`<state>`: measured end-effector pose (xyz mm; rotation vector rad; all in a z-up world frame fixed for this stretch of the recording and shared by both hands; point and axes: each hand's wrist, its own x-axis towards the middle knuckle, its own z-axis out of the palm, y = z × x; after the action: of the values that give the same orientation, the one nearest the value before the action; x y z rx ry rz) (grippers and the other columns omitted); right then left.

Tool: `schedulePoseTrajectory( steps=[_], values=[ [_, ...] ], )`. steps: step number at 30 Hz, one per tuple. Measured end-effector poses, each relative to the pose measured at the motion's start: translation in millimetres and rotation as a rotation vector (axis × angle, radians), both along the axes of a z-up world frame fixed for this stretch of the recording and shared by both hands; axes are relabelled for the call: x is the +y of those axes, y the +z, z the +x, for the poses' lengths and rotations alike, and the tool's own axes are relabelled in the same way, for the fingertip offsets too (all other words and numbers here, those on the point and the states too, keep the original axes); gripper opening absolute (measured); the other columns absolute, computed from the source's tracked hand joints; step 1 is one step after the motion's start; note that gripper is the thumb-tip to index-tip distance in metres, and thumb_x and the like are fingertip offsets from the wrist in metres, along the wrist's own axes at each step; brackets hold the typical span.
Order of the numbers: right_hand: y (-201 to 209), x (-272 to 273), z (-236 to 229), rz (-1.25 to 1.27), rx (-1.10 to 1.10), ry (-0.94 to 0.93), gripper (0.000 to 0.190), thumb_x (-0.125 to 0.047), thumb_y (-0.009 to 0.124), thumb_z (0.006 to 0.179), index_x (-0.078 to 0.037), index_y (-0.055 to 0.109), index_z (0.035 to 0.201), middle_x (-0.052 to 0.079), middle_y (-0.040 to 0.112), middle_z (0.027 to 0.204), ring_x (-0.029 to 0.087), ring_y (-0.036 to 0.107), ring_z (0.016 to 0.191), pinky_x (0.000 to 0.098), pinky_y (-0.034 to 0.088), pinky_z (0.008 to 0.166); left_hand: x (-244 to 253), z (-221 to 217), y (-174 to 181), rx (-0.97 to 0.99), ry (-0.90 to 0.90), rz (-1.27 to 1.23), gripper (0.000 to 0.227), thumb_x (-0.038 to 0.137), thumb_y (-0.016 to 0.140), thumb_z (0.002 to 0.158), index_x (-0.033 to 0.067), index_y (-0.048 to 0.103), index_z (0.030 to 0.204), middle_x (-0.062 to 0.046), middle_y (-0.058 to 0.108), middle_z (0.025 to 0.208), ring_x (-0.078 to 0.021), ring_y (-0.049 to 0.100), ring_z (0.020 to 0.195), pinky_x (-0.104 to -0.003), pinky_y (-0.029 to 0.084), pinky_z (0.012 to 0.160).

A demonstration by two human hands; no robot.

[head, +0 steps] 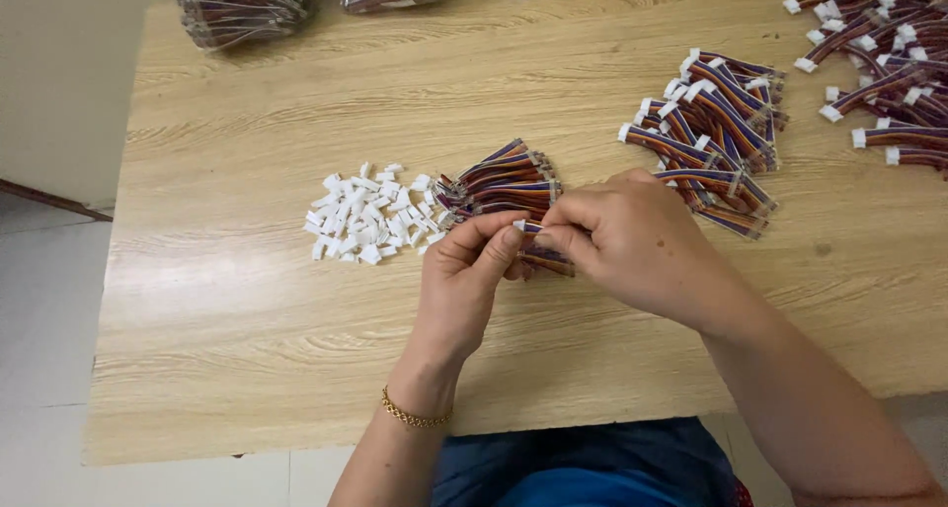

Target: The person assembles small electronic components by inserting white plastic connectors onto the ends of multi-colored ribbon cables. They work at a wooden table, picking up cables and connectors, aligning them, and pressing them together before placing the finished items into a pile.

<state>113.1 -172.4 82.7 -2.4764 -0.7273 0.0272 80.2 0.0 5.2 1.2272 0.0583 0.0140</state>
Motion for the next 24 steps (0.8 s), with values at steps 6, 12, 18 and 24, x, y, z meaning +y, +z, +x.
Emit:
schedulePoseTrajectory(
  steps=[6,12,18,24],
  values=[
    [-1.3,1.4,5.2,0.029,0.009,0.03,0.016,-0.024,0.061,0.09,-0.016,0.065,0.077,0.004,0.066,0.065,0.028,0.068,0.075,0.0392,0.047,0.075,-2.4,1.9,8.2,-0.007,0.005,0.03,0.018,0.011,0.067,0.09,0.0003,0.072,0.104,-0.011,0.069,0.077,-0.0104,0.059,0.063,-0.025,0.054,0.059],
    [5.2,-0.6,2.3,0.05,-0.137,0.05,0.011,-0.023,0.062,0.088,-0.02,0.064,0.077,0.0,0.062,0.064,0.025,0.066,0.072,0.0375,0.047,0.075,-5.4,-2.0,28.6,-0.03,0.026,0.084,0.017,0.01,0.069,0.089,0.0014,0.073,0.102,-0.007,0.069,0.075,-0.0074,0.057,0.067,-0.024,0.053,0.064],
    [-0.7,2.8,8.8,0.058,-0.19,0.075,0.013,-0.022,0.061,0.09,-0.019,0.064,0.077,-0.001,0.062,0.063,0.024,0.066,0.069,0.0365,0.046,0.072,-8.8,2.2,21.8,-0.039,0.057,0.086,0.017,0.01,0.067,0.091,0.0004,0.072,0.103,-0.006,0.067,0.071,-0.0075,0.057,0.068,-0.023,0.053,0.065],
    [19.0,10.5,15.4,0.124,0.165,-0.004,0.022,-0.019,0.058,0.093,-0.018,0.071,0.075,0.0,0.066,0.058,0.018,0.064,0.059,0.0318,0.045,0.068,7.6,11.8,7.4,0.017,0.001,0.083,0.021,0.014,0.071,0.087,0.0025,0.073,0.105,-0.012,0.073,0.083,-0.011,0.064,0.07,-0.025,0.058,0.066]
  ],
)
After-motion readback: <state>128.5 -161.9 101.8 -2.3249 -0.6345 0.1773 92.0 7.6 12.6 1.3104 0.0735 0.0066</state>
